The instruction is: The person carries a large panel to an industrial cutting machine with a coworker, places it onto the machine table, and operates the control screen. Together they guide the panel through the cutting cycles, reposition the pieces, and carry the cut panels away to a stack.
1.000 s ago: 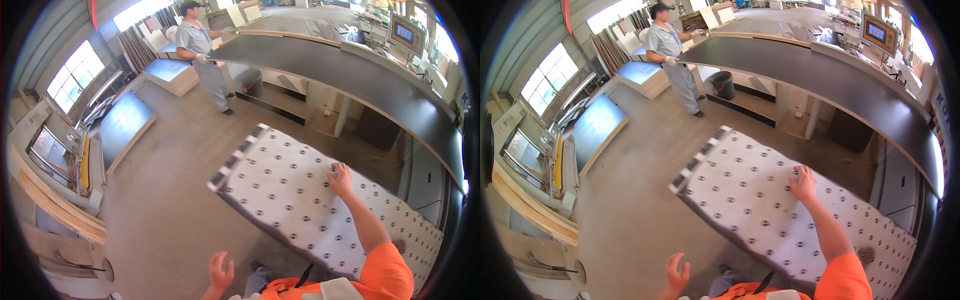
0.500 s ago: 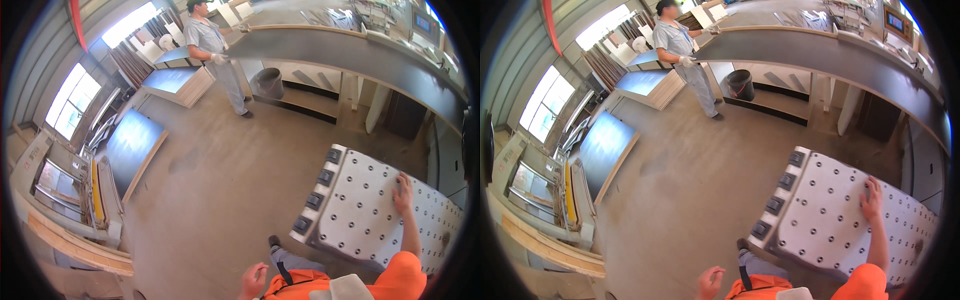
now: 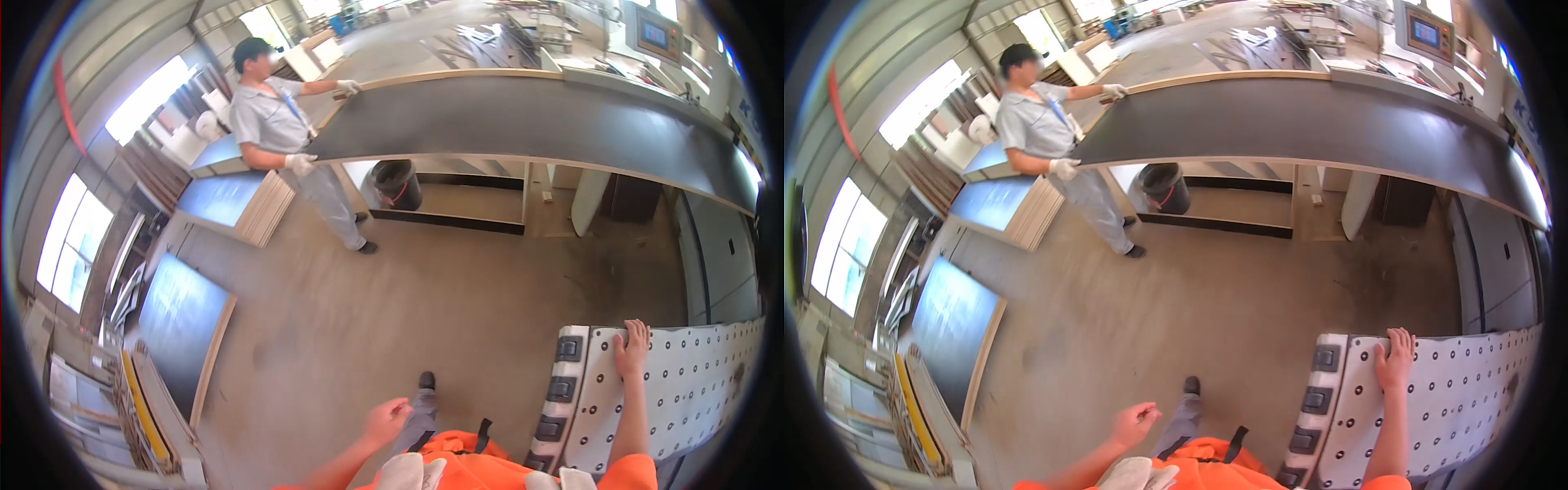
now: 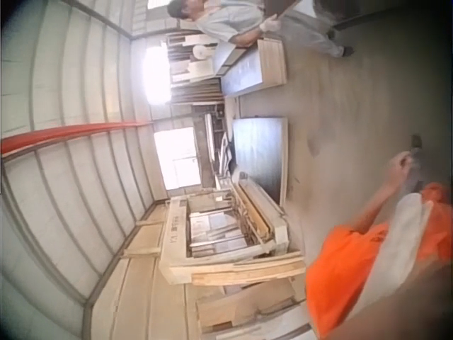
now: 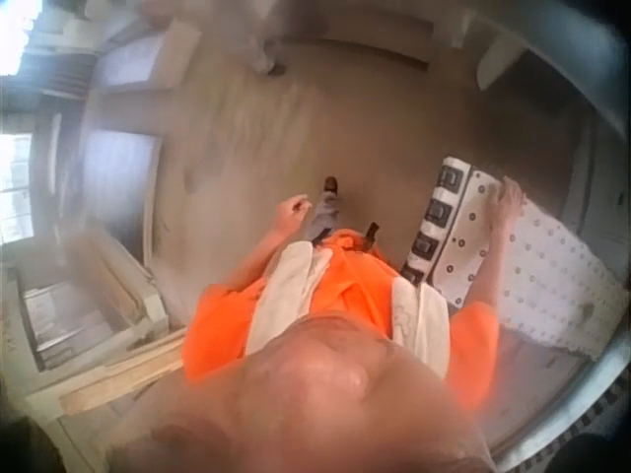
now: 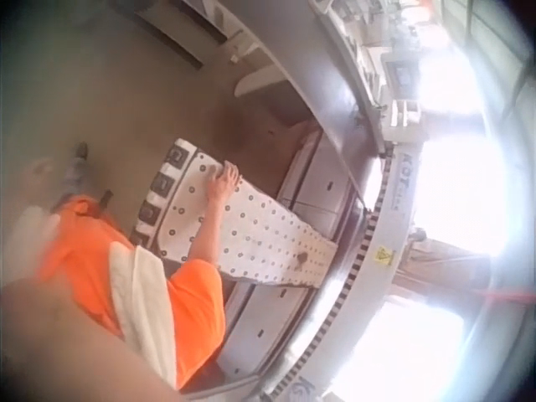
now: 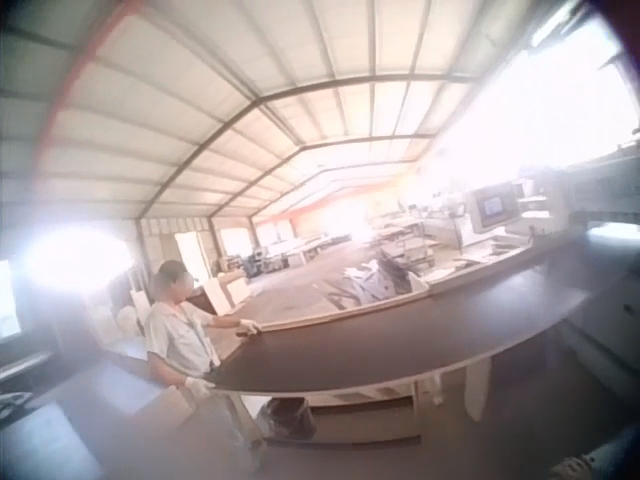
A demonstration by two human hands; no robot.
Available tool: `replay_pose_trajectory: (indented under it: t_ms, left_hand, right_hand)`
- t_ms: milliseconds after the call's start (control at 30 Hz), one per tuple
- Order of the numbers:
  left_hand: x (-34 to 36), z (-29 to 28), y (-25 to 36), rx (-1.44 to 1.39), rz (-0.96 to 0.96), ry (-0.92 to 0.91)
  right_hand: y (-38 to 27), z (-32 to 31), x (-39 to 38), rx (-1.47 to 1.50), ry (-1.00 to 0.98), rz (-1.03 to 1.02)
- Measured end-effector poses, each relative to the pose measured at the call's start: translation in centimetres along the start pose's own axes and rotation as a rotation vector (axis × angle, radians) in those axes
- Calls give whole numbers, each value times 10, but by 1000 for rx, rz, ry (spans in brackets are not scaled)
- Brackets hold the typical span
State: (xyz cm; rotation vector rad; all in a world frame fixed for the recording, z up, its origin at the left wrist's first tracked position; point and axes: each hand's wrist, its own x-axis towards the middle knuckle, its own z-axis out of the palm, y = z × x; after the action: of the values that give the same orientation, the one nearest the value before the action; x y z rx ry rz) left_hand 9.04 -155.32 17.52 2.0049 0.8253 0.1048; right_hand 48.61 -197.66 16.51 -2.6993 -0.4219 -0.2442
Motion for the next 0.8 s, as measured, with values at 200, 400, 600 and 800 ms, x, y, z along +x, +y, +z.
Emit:
replay_pose_trajectory:
  t_ms: [200, 400, 600, 800]
  left_hand:
    - [199, -18, 58, -128, 186, -130]
    - [355, 48, 181, -57, 483, -441]
    - [462, 176, 298, -47, 656, -645]
    - [545, 280, 429, 33, 939, -810]
  right_hand:
    - [-42, 9, 20, -46, 145, 244]
    - [-44, 7, 39, 40, 142, 296]
    - [-46, -6, 53, 23, 163, 422]
    - [-37, 10, 58, 51, 186, 573]
